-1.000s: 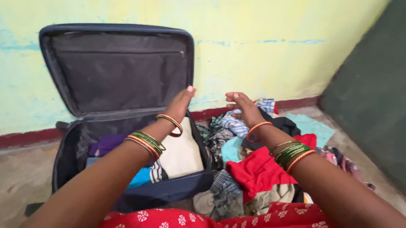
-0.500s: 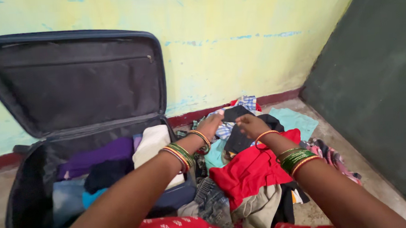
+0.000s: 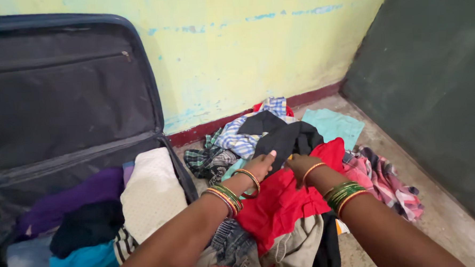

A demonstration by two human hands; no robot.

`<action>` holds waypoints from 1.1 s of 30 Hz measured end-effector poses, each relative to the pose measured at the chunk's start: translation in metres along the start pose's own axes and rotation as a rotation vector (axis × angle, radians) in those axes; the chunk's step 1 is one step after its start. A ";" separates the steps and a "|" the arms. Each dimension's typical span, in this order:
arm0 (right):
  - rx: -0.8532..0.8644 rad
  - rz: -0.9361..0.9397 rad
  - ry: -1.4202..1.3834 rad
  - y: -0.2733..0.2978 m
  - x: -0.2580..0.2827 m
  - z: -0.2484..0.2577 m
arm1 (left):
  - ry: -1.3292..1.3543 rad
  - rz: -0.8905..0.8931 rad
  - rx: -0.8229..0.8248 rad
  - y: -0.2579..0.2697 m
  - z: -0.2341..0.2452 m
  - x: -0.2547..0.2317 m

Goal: The person packs a suitcase by hand by picking up clothes from a pile on the floor, folding a blue shirt, a white baby sweater, a navy blue shirt, and a pair of red pants, and placing them into the open suitcase.

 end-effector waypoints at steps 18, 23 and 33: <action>-0.650 0.192 -0.727 -0.056 0.029 0.065 | -0.059 -0.313 -0.184 0.018 0.043 -0.028; -0.539 0.433 -1.273 -0.050 0.053 0.121 | -0.146 -0.253 -0.413 0.031 0.091 -0.067; -0.275 -0.062 -0.382 0.032 0.047 0.154 | -0.005 -0.395 -0.577 0.088 0.150 -0.205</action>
Point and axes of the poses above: each hand's wrist, its own y-axis away from the middle knuckle, its own z-axis out of the back of the hand, x = y × z, the point moved 3 cm from there along -y, towards the middle knuckle, and after that the axes turned 9 degrees about -x, right-handed, at the moved point
